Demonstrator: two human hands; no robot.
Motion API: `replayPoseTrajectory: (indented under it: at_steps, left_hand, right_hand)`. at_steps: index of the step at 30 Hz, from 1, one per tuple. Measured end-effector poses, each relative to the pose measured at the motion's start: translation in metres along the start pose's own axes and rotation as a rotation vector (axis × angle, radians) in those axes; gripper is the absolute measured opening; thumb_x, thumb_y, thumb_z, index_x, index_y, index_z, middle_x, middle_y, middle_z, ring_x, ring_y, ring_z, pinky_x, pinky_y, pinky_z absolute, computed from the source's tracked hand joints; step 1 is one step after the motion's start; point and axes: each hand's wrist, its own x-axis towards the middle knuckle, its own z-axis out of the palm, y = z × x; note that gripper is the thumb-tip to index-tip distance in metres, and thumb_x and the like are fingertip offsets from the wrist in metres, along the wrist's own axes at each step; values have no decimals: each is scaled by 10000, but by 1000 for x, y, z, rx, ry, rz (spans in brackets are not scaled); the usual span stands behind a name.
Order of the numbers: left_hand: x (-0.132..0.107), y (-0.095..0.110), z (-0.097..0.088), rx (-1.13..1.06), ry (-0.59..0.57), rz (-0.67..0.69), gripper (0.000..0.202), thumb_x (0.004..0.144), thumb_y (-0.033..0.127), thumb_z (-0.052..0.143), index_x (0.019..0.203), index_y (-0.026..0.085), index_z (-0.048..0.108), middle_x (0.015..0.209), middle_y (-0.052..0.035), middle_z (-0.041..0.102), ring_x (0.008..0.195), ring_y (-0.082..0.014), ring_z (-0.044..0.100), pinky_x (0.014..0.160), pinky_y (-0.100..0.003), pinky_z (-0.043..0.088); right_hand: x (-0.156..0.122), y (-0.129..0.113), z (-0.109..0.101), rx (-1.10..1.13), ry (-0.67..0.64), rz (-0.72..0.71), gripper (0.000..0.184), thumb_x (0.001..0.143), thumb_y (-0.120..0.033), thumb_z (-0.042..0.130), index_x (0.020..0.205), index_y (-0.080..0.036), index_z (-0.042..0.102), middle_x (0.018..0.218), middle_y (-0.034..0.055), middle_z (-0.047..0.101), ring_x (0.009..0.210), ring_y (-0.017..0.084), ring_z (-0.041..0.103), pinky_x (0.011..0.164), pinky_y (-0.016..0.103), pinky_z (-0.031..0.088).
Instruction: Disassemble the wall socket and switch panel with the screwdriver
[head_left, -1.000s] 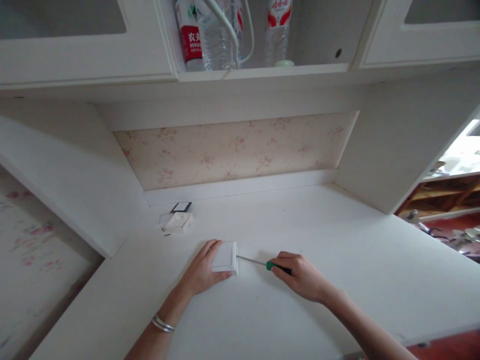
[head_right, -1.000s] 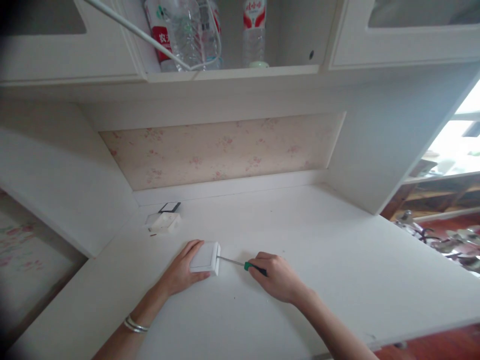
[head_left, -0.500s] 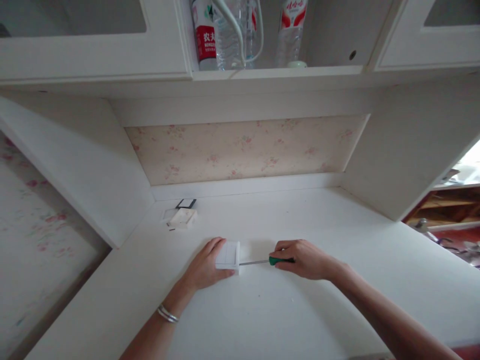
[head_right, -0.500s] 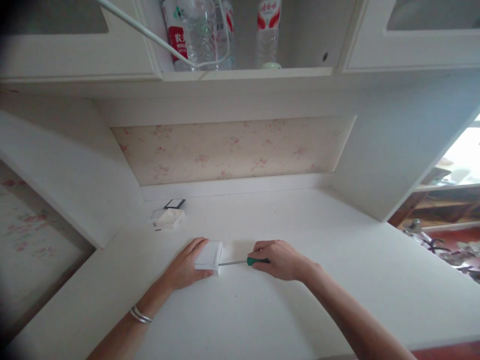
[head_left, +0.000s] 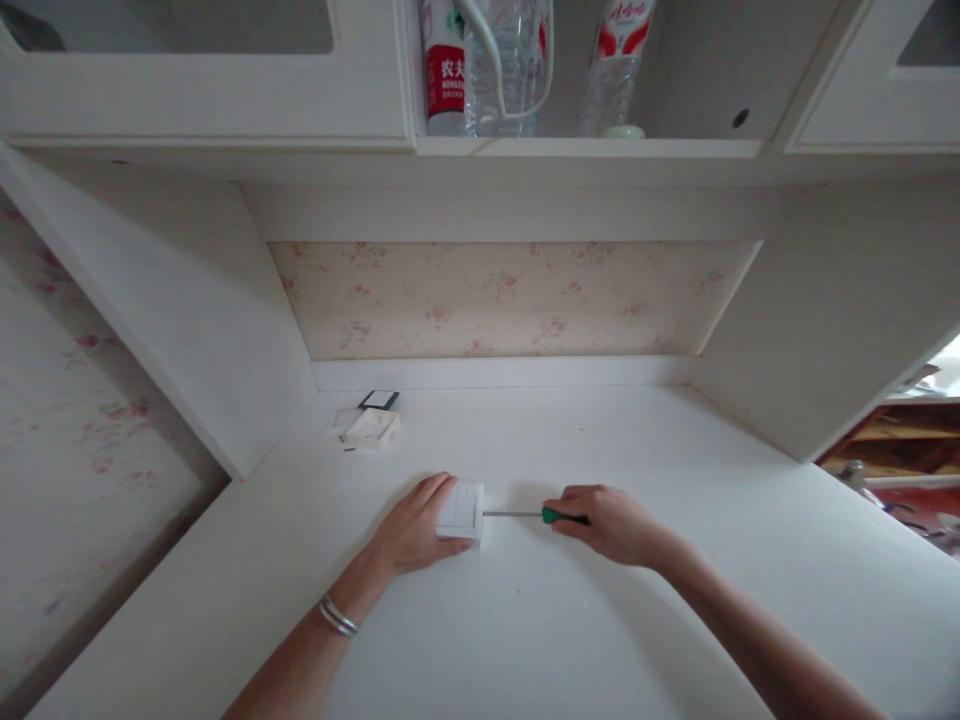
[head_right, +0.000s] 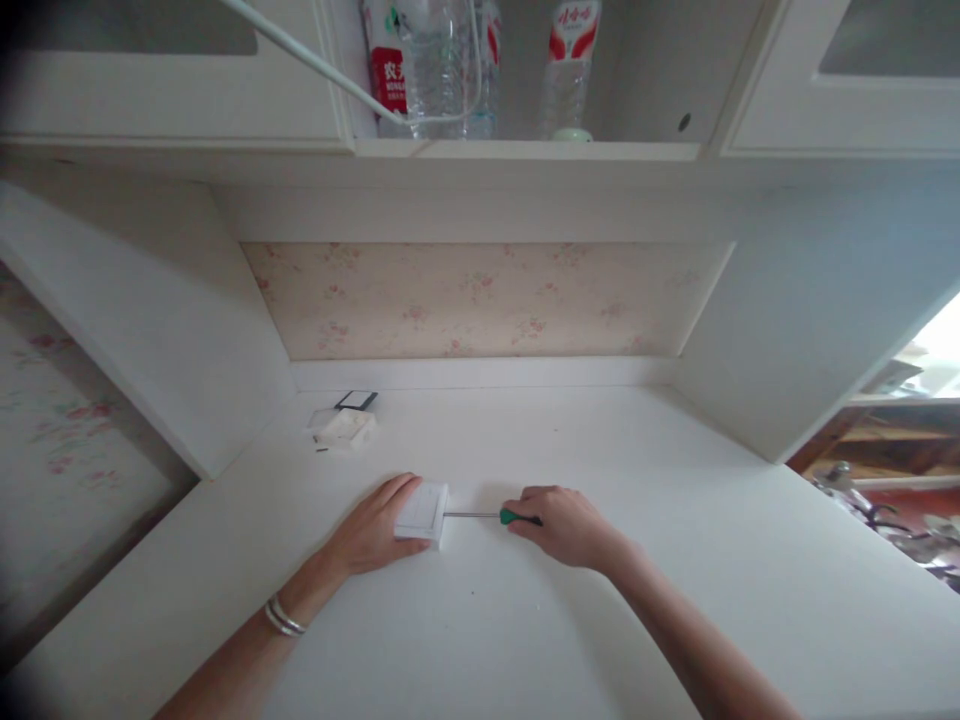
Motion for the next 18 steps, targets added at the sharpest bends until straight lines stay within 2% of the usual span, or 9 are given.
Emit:
replayPoseTrajectory:
  at_steps: [3,6,12,18]
  left_hand:
    - [0,2,-2,-4,-7,3,805,720,659,563,1357,214,354,1374,-103,433,1263,-270,407,1072,-395,331]
    - [0,3,-3,-14,2,2,798,720,651,568,1348,205,361,1362,-102,443,1257,-266,413,1068,-389,337]
    - [-1,5,2,-17,-18,10,861,687,652,603,1379,220,329,1390,-95,418,1271,-273,401,1068,-393,342]
    - [-1,6,3,-35,-28,10,884,685,660,601,1392,210,320,1408,-106,396,1273,-278,396,1069,-400,350]
  right_hand:
    - [6,-7,-11,-261,56,-8,309,932,-371,386,1124,-300,618,906,38,668,793,179,600,623,254,371]
    - [10,-9,-7,-355,84,-27,330,948,-352,350,1146,-272,602,907,54,670,817,187,597,628,256,375]
    - [19,1,17,-191,126,-31,355,953,-370,335,1192,-282,583,974,42,669,877,176,610,704,258,417]
    - [13,15,17,-57,117,-19,372,944,-397,351,1197,-288,601,1016,44,669,913,179,619,771,267,437]
